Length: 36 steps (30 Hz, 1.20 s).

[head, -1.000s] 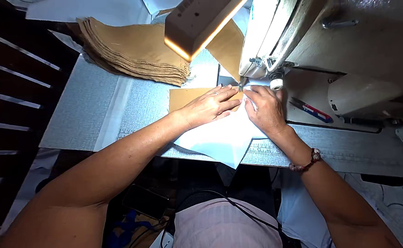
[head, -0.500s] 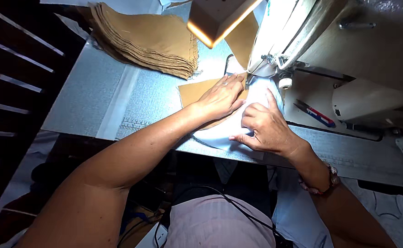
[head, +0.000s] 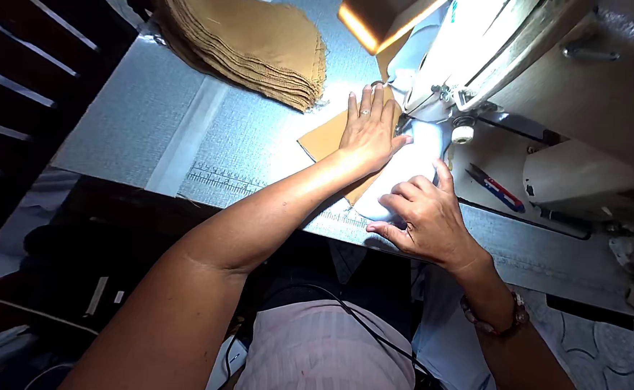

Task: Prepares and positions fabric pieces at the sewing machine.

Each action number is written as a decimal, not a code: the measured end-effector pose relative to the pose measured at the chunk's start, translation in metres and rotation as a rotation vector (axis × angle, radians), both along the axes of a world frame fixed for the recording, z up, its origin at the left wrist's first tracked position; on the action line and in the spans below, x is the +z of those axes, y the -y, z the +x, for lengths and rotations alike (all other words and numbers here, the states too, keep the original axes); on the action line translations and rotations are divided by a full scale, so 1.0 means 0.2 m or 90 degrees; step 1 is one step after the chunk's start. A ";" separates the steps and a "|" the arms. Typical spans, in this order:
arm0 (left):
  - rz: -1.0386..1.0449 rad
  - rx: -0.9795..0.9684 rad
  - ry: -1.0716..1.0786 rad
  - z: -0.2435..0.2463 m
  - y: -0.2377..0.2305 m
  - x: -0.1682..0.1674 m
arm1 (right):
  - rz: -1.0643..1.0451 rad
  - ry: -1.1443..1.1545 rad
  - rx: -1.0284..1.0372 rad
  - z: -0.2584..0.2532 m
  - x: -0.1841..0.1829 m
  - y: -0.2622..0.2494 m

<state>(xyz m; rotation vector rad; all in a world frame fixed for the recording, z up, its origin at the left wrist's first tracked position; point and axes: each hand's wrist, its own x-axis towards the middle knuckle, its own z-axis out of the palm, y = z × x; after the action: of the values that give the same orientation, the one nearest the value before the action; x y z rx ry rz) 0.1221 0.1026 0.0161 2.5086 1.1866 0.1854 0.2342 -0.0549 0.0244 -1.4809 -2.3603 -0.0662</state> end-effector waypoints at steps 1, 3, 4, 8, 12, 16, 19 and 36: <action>0.000 -0.005 -0.006 0.00 0.00 -0.01 | 0.003 0.003 -0.003 -0.01 0.00 0.01; -0.008 -0.044 -0.012 -0.03 0.02 -0.02 | 0.007 0.006 -0.010 -0.04 -0.01 0.03; -0.016 -0.072 -0.009 -0.05 0.03 -0.02 | 0.010 0.002 -0.011 -0.06 -0.02 0.05; -0.006 -0.205 0.091 -0.26 0.10 -0.03 | 0.027 -0.030 -0.043 -0.13 -0.06 0.11; 0.095 -0.304 0.267 -0.49 0.21 -0.08 | 0.057 -0.070 -0.095 -0.18 -0.13 0.17; 0.135 -0.329 0.257 -0.61 0.27 -0.08 | 0.070 -0.074 -0.116 -0.19 -0.15 0.18; 0.134 -0.348 0.255 -0.63 0.25 -0.10 | 0.063 -0.106 -0.132 -0.21 -0.14 0.16; 0.134 -0.294 0.224 -0.41 0.13 -0.09 | 0.015 -0.070 -0.197 -0.04 -0.11 -0.05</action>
<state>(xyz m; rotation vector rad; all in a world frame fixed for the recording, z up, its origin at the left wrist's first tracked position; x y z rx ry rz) 0.0410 0.0758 -0.0014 2.6987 0.4574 0.6224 0.2258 -0.0454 0.0016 -1.7786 -2.0222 -0.0862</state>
